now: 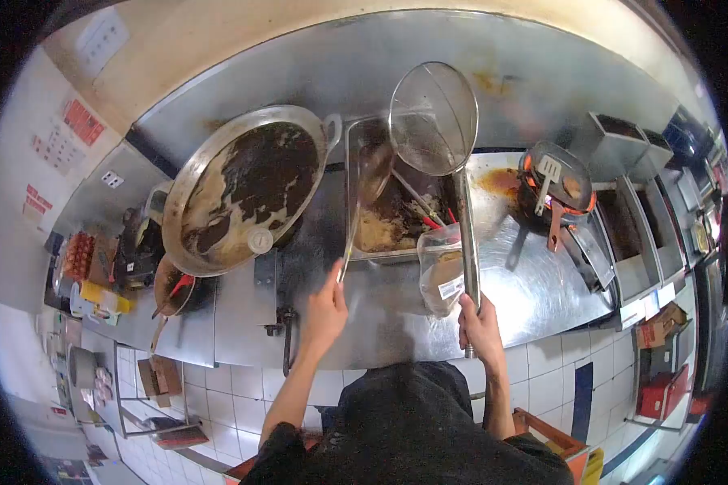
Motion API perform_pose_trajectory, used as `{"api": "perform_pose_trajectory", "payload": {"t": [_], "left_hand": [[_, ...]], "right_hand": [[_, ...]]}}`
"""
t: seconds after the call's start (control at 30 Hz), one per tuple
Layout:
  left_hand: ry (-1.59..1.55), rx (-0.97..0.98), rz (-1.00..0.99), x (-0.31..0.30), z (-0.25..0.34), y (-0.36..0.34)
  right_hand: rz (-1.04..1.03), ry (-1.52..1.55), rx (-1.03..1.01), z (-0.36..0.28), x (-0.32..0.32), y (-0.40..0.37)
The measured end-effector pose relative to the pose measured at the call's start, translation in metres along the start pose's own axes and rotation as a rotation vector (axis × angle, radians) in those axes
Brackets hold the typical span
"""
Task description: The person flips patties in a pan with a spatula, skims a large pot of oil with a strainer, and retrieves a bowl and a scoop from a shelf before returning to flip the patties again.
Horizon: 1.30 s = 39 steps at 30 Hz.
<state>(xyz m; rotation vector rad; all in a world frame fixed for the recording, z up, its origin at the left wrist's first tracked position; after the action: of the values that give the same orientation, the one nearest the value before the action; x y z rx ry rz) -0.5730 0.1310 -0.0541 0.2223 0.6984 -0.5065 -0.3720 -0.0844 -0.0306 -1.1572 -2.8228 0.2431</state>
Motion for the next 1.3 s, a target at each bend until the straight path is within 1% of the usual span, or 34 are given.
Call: {"api": "perform_pose_trajectory", "payload": {"t": [0.07, 0.1, 0.17, 0.27, 0.37, 0.4, 0.47, 0.5, 0.57, 0.6, 0.63, 0.67, 0.7, 0.77, 0.8, 0.83, 0.87, 0.9, 0.97, 1.03, 1.1, 1.17, 1.23, 1.3], "left_hand": [[0.348, 0.071, -0.047, 0.014, -0.016, -0.011], [0.352, 0.064, -0.054, 0.016, -0.019, -0.014], [0.461, 0.033, -0.119, 0.016, -0.024, -0.015], [0.452, 0.005, -0.087, 0.002, -0.001, -0.021], [0.499, 0.028, -0.074, 0.004, -0.026, -0.028], [0.499, 0.016, -0.063, 0.004, -0.026, -0.03], [0.471, -0.034, -0.134, 0.004, -0.025, -0.031], [0.467, -0.043, -0.119, 0.003, -0.021, -0.033], [0.363, -0.033, -0.116, 0.003, -0.011, -0.042], [0.355, -0.065, -0.073, 0.006, -0.016, -0.042], [0.353, -0.089, -0.115, 0.009, -0.026, -0.039], [0.348, -0.116, -0.154, 0.009, -0.033, -0.038], [0.337, -0.152, -0.102, 0.006, -0.034, -0.04], [0.199, -0.056, -0.068, -0.002, -0.027, -0.035], [0.19, -0.061, -0.042, -0.014, -0.015, -0.036], [0.118, -0.046, -0.029, -0.03, 0.007, -0.039], [0.047, -0.027, -0.022, -0.046, 0.025, -0.04], [0.042, -0.025, -0.01, -0.061, 0.039, -0.04], [-0.036, -0.048, 0.05, -0.094, 0.051, -0.034], [-0.164, 0.012, 0.191, -0.125, 0.043, -0.02], [0.014, -0.004, 0.357, -0.168, 0.024, -0.001], [0.104, -0.059, 0.418, -0.214, -0.016, 0.033], [0.147, -0.078, 0.493, -0.265, -0.026, 0.053], [0.436, 0.01, 0.636, -0.298, -0.08, 0.084]], "right_hand": [[0.002, -0.016, 0.055, 0.002, -0.005, -0.001], [0.0, -0.015, 0.065, 0.005, -0.008, -0.002], [-0.012, -0.043, 0.039, 0.008, -0.012, 0.0], [-0.008, -0.041, 0.052, 0.008, -0.014, 0.0], [-0.009, -0.039, 0.065, 0.011, -0.016, 0.003], [-0.024, -0.042, 0.063, 0.012, -0.016, 0.004], [-0.027, -0.018, 0.034, 0.015, -0.014, 0.007], [-0.043, -0.023, 0.027, 0.014, -0.013, 0.006], [-0.026, -0.014, 0.042, 0.01, -0.011, 0.006], [-0.015, -0.048, 0.04, 0.012, -0.01, 0.008], [0.001, -0.064, 0.012, 0.011, -0.007, 0.007], [-0.008, -0.054, 0.025, 0.016, -0.007, 0.009], [-0.01, -0.042, 0.039, 0.021, -0.005, 0.012], [-0.028, -0.048, 0.021, 0.02, -0.001, 0.015], [-0.035, -0.024, 0.007, 0.014, 0.003, 0.014], [-0.048, -0.029, -0.009, 0.013, 0.005, 0.017], [-0.044, -0.036, 0.009, 0.012, 0.007, 0.021], [-0.04, -0.044, 0.029, 0.012, 0.007, 0.023], [-0.034, -0.007, 0.034, 0.016, 0.011, 0.026], [-0.061, 0.032, 0.046, 0.018, 0.014, 0.028], [-0.061, 0.034, 0.042, 0.017, 0.019, 0.028], [-0.091, 0.059, 0.041, 0.019, 0.021, 0.027], [-0.08, 0.056, 0.046, 0.016, 0.026, 0.024], [-0.068, 0.054, 0.054, 0.017, 0.028, 0.021]]}}
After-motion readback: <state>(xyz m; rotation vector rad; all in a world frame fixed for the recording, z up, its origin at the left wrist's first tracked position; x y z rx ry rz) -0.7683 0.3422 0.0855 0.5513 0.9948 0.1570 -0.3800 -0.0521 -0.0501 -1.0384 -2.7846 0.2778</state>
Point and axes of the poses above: each hand's wrist, its own y-axis towards the middle knuckle, its own x-axis out of the palm, z = x × y, the point moved 1 cm from there along y, towards the middle knuckle, and after that the axes turned 6 degrees about -x, right-handed, at the moved point
